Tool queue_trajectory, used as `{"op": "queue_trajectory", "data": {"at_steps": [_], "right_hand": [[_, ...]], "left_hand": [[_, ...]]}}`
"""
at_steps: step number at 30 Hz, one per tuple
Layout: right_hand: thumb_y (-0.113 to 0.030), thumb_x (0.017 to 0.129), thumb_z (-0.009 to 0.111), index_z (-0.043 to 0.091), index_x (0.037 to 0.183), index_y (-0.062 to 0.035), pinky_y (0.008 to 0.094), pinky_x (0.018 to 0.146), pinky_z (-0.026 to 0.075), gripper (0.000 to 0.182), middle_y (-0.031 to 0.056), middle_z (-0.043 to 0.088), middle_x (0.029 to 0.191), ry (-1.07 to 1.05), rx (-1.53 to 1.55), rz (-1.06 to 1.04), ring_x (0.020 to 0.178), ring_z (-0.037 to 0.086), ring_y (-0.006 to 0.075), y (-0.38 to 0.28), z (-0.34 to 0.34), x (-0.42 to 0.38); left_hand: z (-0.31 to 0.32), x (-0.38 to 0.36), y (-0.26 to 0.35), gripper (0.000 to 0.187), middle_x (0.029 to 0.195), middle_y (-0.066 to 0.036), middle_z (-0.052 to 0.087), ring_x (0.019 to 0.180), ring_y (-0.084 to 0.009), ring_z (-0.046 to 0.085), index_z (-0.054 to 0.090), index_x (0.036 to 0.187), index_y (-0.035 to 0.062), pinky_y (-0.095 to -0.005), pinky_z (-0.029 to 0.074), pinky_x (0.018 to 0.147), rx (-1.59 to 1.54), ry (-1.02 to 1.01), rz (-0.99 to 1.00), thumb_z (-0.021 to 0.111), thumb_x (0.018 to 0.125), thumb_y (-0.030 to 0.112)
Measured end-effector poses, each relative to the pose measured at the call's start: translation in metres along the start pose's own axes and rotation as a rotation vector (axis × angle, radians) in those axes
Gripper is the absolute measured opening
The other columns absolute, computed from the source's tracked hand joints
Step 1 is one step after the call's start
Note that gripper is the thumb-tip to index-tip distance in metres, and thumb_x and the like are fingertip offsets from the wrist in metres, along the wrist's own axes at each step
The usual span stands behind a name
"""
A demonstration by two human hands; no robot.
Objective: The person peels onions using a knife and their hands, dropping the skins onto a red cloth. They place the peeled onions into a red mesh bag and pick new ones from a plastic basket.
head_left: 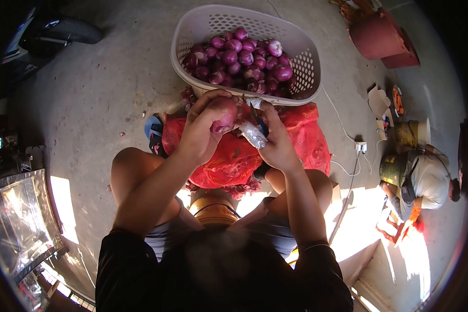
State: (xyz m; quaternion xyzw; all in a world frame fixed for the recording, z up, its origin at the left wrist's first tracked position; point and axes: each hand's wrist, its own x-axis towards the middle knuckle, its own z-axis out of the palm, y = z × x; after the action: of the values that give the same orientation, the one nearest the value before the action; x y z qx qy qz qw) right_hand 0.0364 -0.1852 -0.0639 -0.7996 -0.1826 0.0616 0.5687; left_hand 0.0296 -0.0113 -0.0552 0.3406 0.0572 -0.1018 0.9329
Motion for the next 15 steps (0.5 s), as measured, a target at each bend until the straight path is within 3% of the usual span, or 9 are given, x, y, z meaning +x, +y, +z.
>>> {"op": "queue_trajectory", "data": {"at_steps": [5, 8, 11, 15], "right_hand": [[-0.011, 0.077, 0.064, 0.042, 0.119, -0.0038, 0.034, 0.073, 0.046, 0.047, 0.0171, 0.06, 0.093, -0.049, -0.068, 0.019, 0.085, 0.061, 0.0305, -0.01, -0.004, 0.0], [-0.014, 0.079, 0.063, 0.04, 0.119, -0.0043, 0.0352, 0.071, 0.047, 0.047, 0.0174, 0.06, 0.093, 0.001, -0.137, 0.006, 0.082, 0.062, 0.0324, -0.008, -0.006, 0.0], [-0.016, 0.08, 0.06, 0.037, 0.122, -0.0053, 0.0393, 0.068, 0.047, 0.048, 0.019, 0.06, 0.095, -0.014, 0.074, 0.176, 0.078, 0.061, 0.0357, -0.01, -0.011, 0.0], [-0.015, 0.077, 0.058, 0.035, 0.123, -0.0066, 0.0436, 0.062, 0.047, 0.052, 0.0203, 0.06, 0.095, -0.054, -0.455, 0.096, 0.074, 0.06, 0.0378, -0.02, -0.023, -0.001]], "left_hand": [[0.0, 0.001, 0.001, 0.025, 0.101, -0.008, 0.056, 0.095, -0.0177, 0.056, 0.053, 0.103, 0.0043, -0.034, 0.05, 0.079, -0.08, -0.047, 0.024, 0.052, 0.078, 0.0], [0.006, 0.001, 0.004, 0.02, 0.103, -0.008, 0.056, 0.095, -0.0184, 0.056, 0.054, 0.101, 0.0049, -0.0363, 0.051, 0.077, -0.017, 0.043, -0.023, 0.05, 0.082, 0.006], [0.001, 0.004, 0.008, 0.025, 0.109, -0.008, 0.054, 0.1, -0.0231, 0.055, 0.049, 0.108, 0.0068, -0.0431, 0.048, 0.083, -0.011, 0.081, -0.141, 0.046, 0.086, 0.017], [0.003, 0.006, 0.016, 0.037, 0.116, -0.008, 0.051, 0.105, -0.0241, 0.053, 0.043, 0.119, 0.0081, -0.0468, 0.043, 0.09, -0.062, -0.085, -0.141, 0.047, 0.085, 0.02]]}}
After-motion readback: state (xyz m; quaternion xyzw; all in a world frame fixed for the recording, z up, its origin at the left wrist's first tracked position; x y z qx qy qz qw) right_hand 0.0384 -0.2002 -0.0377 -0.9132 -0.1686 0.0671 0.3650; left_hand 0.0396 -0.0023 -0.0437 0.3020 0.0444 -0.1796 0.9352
